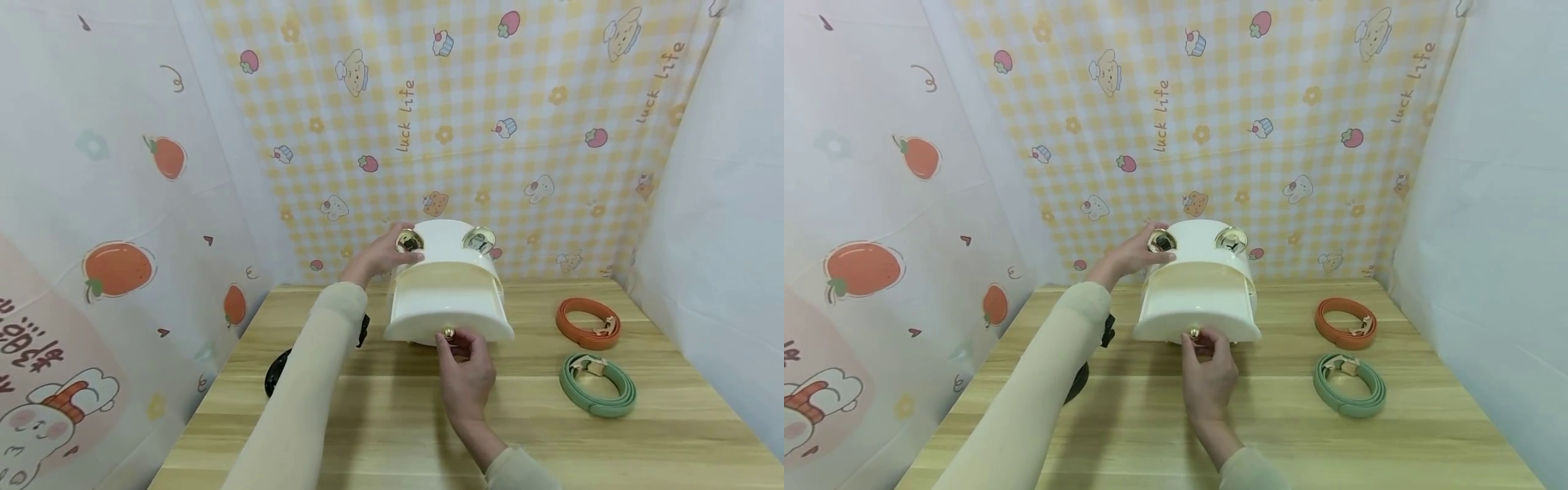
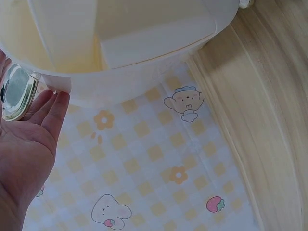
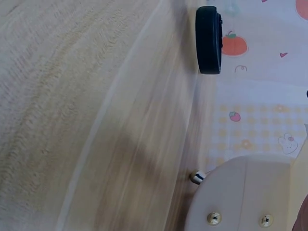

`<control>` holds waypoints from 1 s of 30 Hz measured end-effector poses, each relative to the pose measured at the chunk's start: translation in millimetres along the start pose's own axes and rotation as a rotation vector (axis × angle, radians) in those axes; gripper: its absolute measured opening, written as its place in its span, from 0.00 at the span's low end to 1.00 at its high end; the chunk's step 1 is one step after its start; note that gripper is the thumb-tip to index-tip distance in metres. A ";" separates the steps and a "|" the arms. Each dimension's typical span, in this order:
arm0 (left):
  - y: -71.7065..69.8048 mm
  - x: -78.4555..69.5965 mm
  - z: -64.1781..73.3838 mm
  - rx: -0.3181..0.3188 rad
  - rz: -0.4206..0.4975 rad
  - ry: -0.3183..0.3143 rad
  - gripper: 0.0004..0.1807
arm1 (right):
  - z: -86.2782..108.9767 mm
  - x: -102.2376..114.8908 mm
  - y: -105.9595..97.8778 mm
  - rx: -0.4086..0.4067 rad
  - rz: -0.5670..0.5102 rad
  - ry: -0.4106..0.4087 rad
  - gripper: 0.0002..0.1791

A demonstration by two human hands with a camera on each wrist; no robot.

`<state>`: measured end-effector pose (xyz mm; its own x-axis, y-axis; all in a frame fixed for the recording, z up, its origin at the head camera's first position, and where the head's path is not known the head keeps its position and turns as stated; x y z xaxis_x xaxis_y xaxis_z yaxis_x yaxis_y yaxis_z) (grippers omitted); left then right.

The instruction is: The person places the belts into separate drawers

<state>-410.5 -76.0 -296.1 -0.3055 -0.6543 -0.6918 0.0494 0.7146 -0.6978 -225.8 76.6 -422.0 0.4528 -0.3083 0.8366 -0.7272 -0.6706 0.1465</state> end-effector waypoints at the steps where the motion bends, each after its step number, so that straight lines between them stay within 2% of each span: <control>1: 0.2 0.0 -0.4 -0.001 0.000 0.002 0.46 | 0.3 -0.6 -0.4 -0.002 -0.002 -0.008 0.14; 7: 1.2 1.8 -1.4 -0.009 0.005 0.001 0.47 | 0.8 -4.3 -2.9 0.006 -0.014 -0.020 0.15; 11: 1.6 3.1 -1.1 -0.012 -0.001 -0.004 0.47 | 1.6 -6.7 -6.1 0.014 0.023 0.014 0.16; 15: 1.6 2.9 0.7 -0.012 -0.003 -0.002 0.46 | 1.4 -8.5 -9.0 0.019 0.067 0.013 0.15; 26: 2.3 1.7 3.5 -0.017 0.011 0.007 0.44 | -7.9 -20.3 -24.3 -0.034 0.120 -0.031 0.14; 30: 1.6 2.3 3.3 -0.011 0.031 0.002 0.45 | -16.7 -26.0 -32.6 -0.062 0.146 -0.018 0.10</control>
<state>-408.1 -77.2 -299.3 -0.3054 -0.6313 -0.7129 0.0487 0.7373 -0.6738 -222.4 117.7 -439.7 0.3488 -0.4120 0.8418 -0.8160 -0.5753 0.0565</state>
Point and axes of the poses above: each hand's wrist, its own z-axis away from the middle knuckle, its own y-axis out of the palm, x = y × z, the point moved 2 cm from there along -z, towards the middle knuckle, and after that the axes turned 13 degrees about -x, right-handed, at the moved point
